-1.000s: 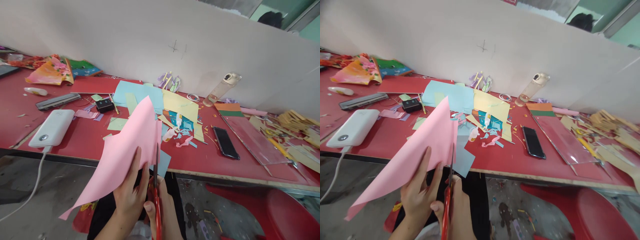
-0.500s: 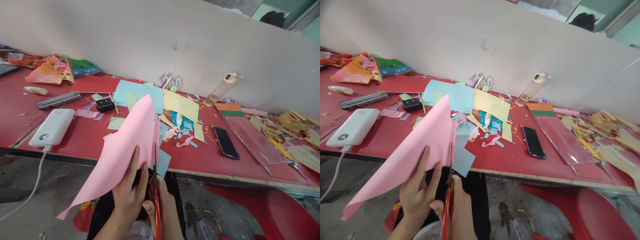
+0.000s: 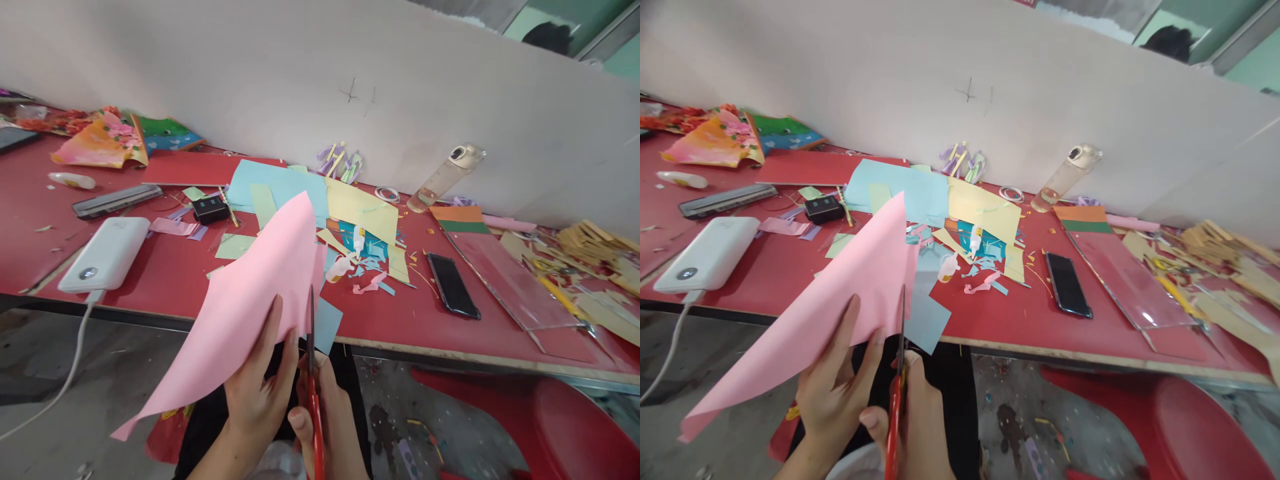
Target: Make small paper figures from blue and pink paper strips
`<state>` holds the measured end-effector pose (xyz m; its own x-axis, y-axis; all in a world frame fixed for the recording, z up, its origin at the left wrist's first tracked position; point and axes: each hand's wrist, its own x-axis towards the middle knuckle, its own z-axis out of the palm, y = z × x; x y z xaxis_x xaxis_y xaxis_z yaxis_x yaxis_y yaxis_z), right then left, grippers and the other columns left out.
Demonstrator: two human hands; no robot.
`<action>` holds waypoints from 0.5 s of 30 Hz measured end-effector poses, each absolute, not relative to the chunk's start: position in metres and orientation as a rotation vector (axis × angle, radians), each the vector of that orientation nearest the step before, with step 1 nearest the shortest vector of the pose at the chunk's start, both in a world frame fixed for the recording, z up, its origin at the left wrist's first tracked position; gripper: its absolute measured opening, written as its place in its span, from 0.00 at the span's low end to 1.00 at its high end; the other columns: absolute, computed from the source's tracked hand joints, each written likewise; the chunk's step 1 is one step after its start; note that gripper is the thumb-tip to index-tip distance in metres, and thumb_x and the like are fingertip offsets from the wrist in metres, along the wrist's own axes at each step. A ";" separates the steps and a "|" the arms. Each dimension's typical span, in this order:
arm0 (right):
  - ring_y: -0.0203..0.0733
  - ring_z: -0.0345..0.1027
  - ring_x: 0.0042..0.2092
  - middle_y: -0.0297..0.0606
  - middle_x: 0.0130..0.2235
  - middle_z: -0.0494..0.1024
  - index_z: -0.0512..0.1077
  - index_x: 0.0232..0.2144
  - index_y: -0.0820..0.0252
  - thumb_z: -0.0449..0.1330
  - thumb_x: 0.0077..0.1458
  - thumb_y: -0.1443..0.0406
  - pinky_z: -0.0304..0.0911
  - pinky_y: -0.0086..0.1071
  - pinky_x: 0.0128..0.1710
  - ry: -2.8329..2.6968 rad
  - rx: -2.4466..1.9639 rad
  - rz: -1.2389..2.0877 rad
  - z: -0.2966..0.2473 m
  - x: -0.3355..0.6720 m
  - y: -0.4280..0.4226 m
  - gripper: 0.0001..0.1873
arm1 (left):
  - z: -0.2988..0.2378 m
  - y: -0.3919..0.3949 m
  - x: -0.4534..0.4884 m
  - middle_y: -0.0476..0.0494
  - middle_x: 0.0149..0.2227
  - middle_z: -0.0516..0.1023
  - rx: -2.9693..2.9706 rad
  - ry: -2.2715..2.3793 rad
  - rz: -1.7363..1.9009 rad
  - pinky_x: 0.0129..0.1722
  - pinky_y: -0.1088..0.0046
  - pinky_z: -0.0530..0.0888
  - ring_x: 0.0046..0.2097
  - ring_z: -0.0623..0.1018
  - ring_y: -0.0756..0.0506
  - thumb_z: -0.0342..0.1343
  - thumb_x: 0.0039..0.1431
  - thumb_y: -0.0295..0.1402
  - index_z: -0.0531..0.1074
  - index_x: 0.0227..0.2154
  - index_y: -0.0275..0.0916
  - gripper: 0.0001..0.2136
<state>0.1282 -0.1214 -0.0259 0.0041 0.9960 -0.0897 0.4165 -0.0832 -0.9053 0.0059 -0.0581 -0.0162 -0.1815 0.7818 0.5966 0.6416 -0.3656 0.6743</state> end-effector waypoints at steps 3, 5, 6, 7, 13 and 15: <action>0.49 0.74 0.53 0.44 0.57 0.75 0.72 0.55 0.60 0.62 0.67 0.60 0.73 0.48 0.51 -1.514 -1.589 1.013 -0.023 0.130 -0.119 0.18 | -0.015 -0.058 0.006 0.43 0.50 0.85 2.011 1.677 1.614 0.55 0.69 0.80 0.48 0.85 0.43 0.60 0.65 0.27 0.64 0.68 0.43 0.29; 0.49 0.74 0.52 0.44 0.56 0.75 0.71 0.56 0.60 0.62 0.67 0.59 0.74 0.48 0.50 -1.528 -1.595 0.982 -0.021 0.129 -0.117 0.19 | -0.015 -0.058 0.006 0.43 0.49 0.86 2.024 1.684 1.598 0.55 0.69 0.80 0.47 0.86 0.42 0.59 0.65 0.28 0.64 0.68 0.43 0.29; 0.49 0.74 0.52 0.44 0.56 0.75 0.71 0.56 0.60 0.62 0.67 0.59 0.74 0.48 0.50 -1.534 -1.597 0.970 -0.020 0.129 -0.116 0.19 | -0.015 -0.058 0.006 0.44 0.48 0.86 2.018 1.694 1.587 0.54 0.69 0.80 0.47 0.86 0.42 0.59 0.65 0.28 0.65 0.68 0.42 0.29; 0.49 0.74 0.52 0.44 0.56 0.75 0.71 0.56 0.60 0.62 0.67 0.59 0.74 0.48 0.50 -1.540 -1.596 0.961 -0.019 0.128 -0.115 0.19 | -0.016 -0.058 0.006 0.44 0.47 0.86 2.007 1.704 1.576 0.54 0.69 0.80 0.47 0.86 0.42 0.59 0.65 0.28 0.65 0.68 0.42 0.28; 0.47 0.78 0.37 0.40 0.40 0.80 0.71 0.54 0.60 0.62 0.62 0.46 0.75 0.35 0.36 -1.548 -1.578 0.928 -0.016 0.122 -0.111 0.28 | -0.022 -0.061 0.007 0.44 0.46 0.86 1.935 1.697 1.591 0.54 0.69 0.80 0.48 0.85 0.42 0.60 0.65 0.29 0.66 0.67 0.43 0.28; 0.44 0.75 0.27 0.36 0.30 0.78 0.70 0.55 0.60 0.59 0.58 0.38 0.71 0.30 0.26 -1.542 -1.575 0.920 -0.016 0.120 -0.109 0.37 | -0.023 -0.061 0.008 0.44 0.47 0.86 1.868 1.689 1.572 0.54 0.69 0.80 0.49 0.85 0.42 0.60 0.64 0.29 0.67 0.67 0.43 0.28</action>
<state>0.1205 -0.1089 -0.0156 0.0226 0.9997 0.0020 0.4731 -0.0090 -0.8809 0.0078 -0.0611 -0.0234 -0.1990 0.8019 0.5634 0.6194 -0.3426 0.7064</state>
